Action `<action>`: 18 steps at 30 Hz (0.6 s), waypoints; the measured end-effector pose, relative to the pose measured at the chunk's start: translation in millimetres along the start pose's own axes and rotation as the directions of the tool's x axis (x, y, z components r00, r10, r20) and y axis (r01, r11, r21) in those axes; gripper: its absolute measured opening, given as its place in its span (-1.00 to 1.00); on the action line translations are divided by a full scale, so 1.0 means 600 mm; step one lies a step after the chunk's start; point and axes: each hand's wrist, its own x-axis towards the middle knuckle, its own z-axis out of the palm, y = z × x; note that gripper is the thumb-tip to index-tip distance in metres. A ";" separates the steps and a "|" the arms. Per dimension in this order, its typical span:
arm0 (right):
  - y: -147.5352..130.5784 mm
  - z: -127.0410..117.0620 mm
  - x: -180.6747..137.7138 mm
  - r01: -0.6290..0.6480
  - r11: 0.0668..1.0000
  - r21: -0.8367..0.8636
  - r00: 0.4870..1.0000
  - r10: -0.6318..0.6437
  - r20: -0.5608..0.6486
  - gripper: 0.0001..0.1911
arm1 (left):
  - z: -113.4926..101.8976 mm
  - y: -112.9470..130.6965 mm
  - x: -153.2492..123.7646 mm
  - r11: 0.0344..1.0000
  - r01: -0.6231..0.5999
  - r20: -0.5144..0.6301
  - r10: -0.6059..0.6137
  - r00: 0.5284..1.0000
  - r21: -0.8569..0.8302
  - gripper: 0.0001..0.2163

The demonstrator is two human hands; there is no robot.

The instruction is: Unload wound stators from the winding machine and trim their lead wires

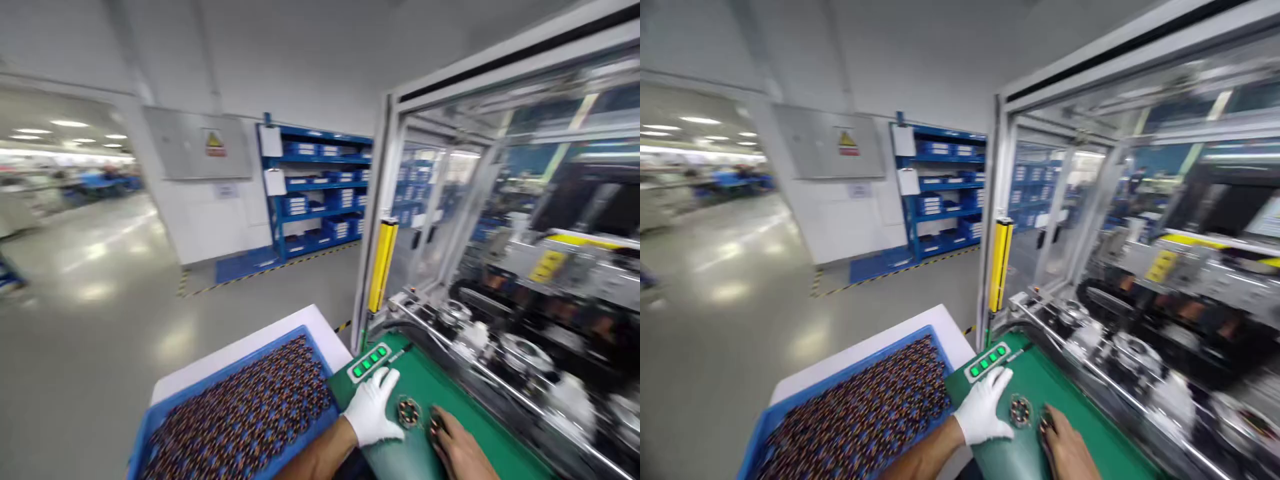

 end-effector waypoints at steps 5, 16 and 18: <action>-0.096 -0.069 -0.008 -0.189 0.979 0.075 0.962 0.200 -0.184 -0.56 | 0.008 0.011 0.036 0.992 -0.120 0.081 0.117 0.990 0.033 -0.29; -0.077 0.026 -0.415 -0.714 0.679 0.170 0.519 0.676 -0.523 -0.44 | -0.060 0.121 0.129 0.899 -0.367 -0.288 0.427 0.857 0.240 -0.18; -0.085 0.057 -0.440 -0.785 0.606 0.130 0.414 0.669 -0.618 -0.45 | -0.066 0.251 0.174 0.690 -0.653 -0.056 0.699 0.713 0.312 -0.36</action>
